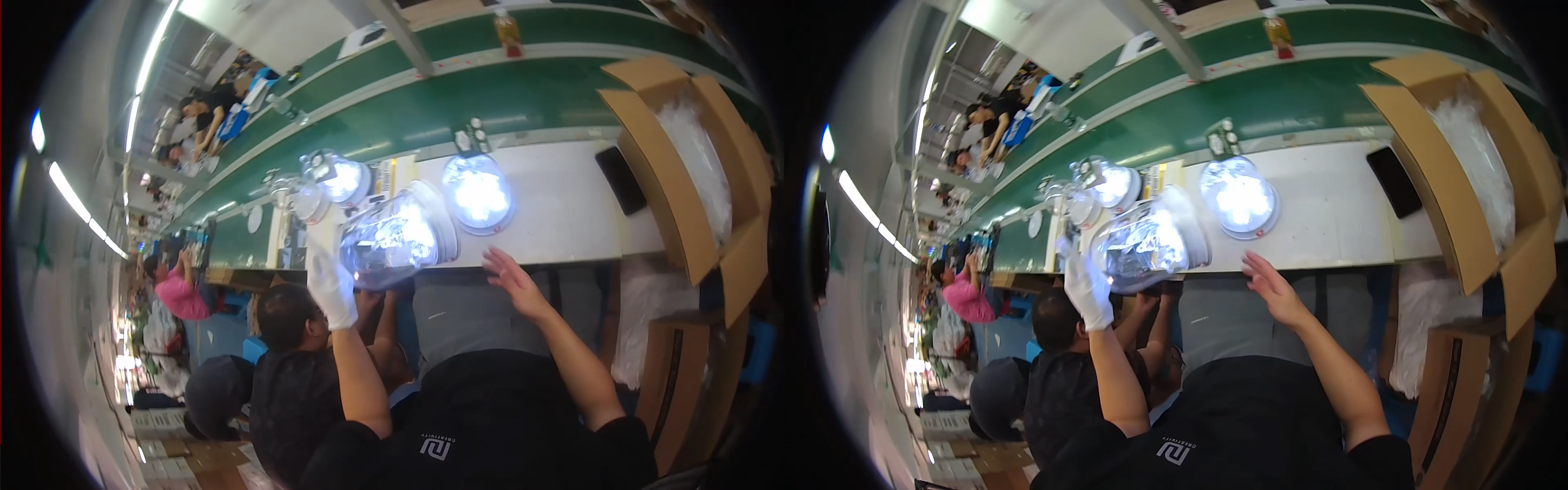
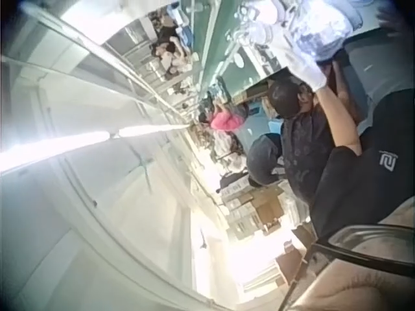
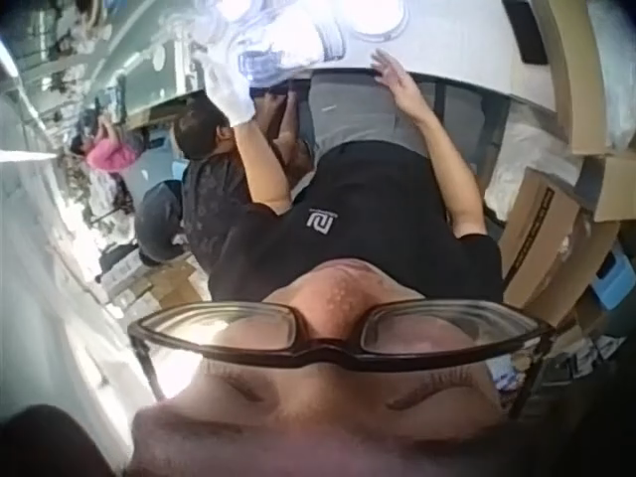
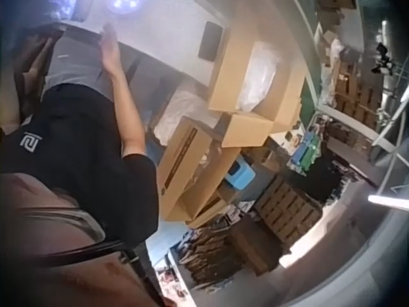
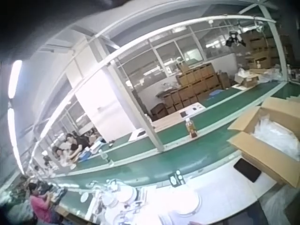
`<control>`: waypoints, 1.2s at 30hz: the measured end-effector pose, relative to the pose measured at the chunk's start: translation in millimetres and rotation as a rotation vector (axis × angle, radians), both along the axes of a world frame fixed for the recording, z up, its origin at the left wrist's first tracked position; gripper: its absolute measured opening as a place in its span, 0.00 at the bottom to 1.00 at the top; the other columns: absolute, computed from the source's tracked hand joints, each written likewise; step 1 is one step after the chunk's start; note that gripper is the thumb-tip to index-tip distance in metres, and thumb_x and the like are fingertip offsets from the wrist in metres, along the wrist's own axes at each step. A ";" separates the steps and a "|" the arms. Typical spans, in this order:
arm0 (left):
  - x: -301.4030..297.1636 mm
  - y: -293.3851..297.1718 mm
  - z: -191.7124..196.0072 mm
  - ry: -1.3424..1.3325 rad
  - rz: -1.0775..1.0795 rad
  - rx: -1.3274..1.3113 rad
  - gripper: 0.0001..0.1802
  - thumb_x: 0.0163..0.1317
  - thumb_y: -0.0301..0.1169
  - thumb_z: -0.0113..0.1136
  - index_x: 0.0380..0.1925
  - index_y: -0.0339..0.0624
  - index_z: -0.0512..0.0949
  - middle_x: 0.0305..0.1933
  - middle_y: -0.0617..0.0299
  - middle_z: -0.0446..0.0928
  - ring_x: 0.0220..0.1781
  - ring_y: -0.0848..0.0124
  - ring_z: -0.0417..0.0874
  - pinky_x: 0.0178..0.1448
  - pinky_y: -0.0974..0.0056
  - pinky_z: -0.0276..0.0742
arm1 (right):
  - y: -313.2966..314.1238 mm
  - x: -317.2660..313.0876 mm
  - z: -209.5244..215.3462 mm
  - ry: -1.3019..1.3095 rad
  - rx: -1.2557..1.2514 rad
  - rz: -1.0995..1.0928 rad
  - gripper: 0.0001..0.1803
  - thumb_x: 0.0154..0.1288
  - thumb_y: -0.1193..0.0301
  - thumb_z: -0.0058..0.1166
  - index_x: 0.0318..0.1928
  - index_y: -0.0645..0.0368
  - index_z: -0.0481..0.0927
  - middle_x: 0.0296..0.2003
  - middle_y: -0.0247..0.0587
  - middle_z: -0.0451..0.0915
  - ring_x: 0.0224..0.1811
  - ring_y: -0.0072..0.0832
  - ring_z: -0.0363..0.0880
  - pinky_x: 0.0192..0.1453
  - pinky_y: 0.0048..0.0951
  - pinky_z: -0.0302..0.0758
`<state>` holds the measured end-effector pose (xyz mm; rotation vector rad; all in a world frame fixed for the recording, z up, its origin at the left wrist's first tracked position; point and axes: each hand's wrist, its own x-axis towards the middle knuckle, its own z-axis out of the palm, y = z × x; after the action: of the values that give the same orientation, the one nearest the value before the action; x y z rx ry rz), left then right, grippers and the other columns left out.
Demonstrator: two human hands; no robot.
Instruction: Packaging assembled light fixtures into cardboard boxes with plastic protective bags and instructional labels on a factory line.
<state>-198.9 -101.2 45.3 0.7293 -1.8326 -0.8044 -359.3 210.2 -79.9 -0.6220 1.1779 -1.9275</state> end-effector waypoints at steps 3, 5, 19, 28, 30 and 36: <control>34.8 36.8 -7.7 0.397 -0.561 0.555 0.34 0.72 0.42 0.57 0.71 0.35 0.64 0.24 0.76 0.66 0.17 0.84 0.61 0.24 0.76 0.64 | -14.6 -4.5 56.4 0.185 -0.191 -0.046 0.42 0.78 0.47 0.44 0.80 0.56 0.48 0.79 0.46 0.50 0.82 0.35 0.47 0.81 0.40 0.47; -2.5 92.9 -4.2 0.559 -0.093 0.909 0.35 0.73 0.47 0.45 0.74 0.37 0.60 0.47 0.55 0.80 0.47 0.63 0.83 0.54 0.52 0.83 | -7.9 -7.8 82.9 0.358 -0.118 -0.039 0.41 0.77 0.52 0.49 0.79 0.59 0.50 0.79 0.46 0.50 0.82 0.37 0.46 0.82 0.39 0.46; 6.7 129.6 -161.2 0.297 -0.577 1.820 0.30 0.76 0.53 0.45 0.62 0.39 0.72 0.60 0.48 0.78 0.61 0.55 0.80 0.64 0.54 0.79 | 29.8 2.6 147.2 0.945 0.047 -0.417 0.21 0.58 0.82 0.57 0.53 0.55 0.83 0.57 0.48 0.80 0.60 0.47 0.80 0.61 0.40 0.78; 13.1 161.8 -206.1 0.482 -1.295 2.067 0.22 0.80 0.34 0.36 0.68 0.37 0.65 0.66 0.48 0.72 0.68 0.58 0.74 0.73 0.55 0.72 | 43.6 48.6 180.4 1.556 0.152 -0.085 0.21 0.60 0.56 0.66 0.54 0.41 0.84 0.59 0.37 0.78 0.61 0.39 0.77 0.63 0.49 0.73; 30.8 164.5 -232.8 0.384 -1.120 2.000 0.23 0.80 0.33 0.36 0.70 0.37 0.64 0.69 0.48 0.70 0.71 0.58 0.72 0.75 0.55 0.70 | 37.0 47.7 187.9 1.630 0.109 -0.037 0.23 0.59 0.54 0.67 0.53 0.45 0.83 0.59 0.40 0.78 0.61 0.43 0.77 0.61 0.49 0.74; 13.9 159.5 -202.2 0.548 -1.362 1.910 0.25 0.79 0.34 0.35 0.70 0.36 0.66 0.68 0.49 0.73 0.68 0.58 0.76 0.74 0.54 0.71 | 40.5 60.3 162.0 1.599 0.126 -0.056 0.31 0.55 0.49 0.71 0.53 0.51 0.74 0.57 0.46 0.74 0.63 0.50 0.73 0.64 0.63 0.67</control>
<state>-185.0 58.4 -156.8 -0.0052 -0.2623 -3.2563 -299.0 250.7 82.1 -2.2297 2.1322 -1.1001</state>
